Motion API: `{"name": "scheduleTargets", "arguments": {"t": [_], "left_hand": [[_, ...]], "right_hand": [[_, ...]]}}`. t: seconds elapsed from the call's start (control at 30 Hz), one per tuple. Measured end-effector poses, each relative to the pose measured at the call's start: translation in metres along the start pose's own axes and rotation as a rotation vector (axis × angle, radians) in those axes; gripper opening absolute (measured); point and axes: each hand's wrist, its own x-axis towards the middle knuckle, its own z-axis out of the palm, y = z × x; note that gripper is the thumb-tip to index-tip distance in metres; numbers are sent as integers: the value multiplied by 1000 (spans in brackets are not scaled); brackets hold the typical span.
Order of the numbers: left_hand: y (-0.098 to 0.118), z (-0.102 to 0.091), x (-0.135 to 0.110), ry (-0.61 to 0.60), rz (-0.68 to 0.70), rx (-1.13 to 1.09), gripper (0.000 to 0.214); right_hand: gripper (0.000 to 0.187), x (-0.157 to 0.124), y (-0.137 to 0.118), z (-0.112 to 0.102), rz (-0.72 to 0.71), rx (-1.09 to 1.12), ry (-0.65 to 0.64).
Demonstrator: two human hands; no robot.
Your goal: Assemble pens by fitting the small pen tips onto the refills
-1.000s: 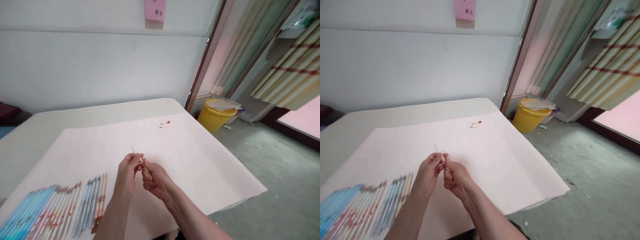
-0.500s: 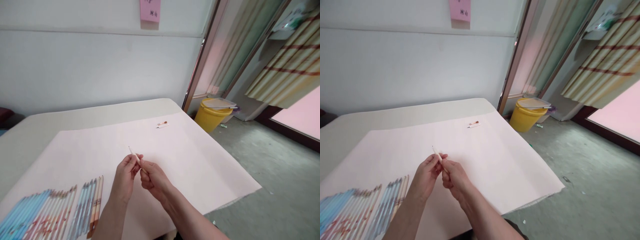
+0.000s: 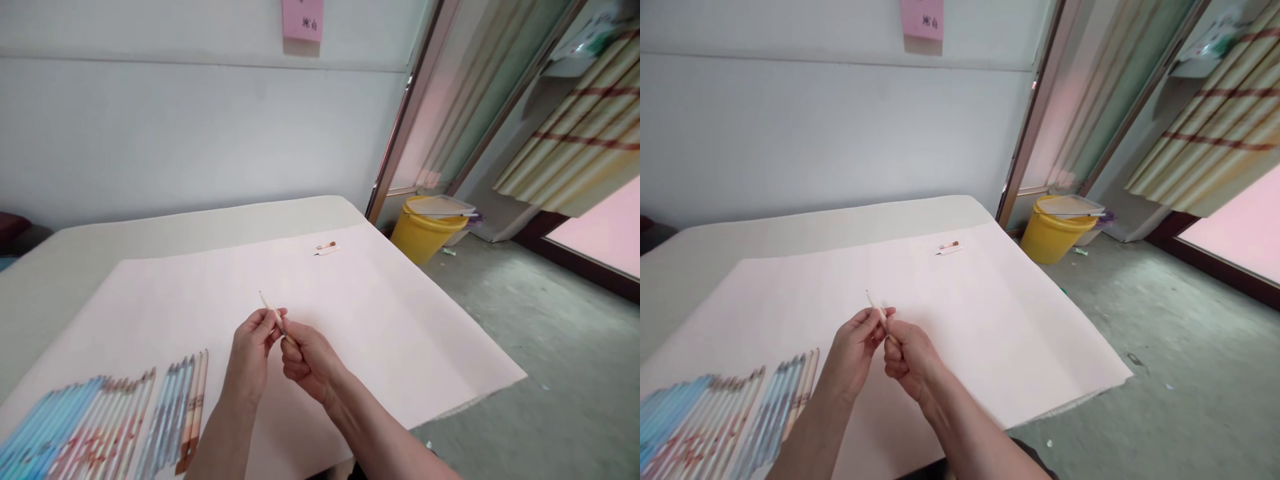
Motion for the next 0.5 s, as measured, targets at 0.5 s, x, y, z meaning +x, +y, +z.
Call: {"name": "scheduleTargets", "arguments": {"t": [0.5], "left_hand": [[1, 2, -3, -60, -23, -36, 20]], "right_hand": [[40, 3, 0, -4, 42, 79, -4]]}}
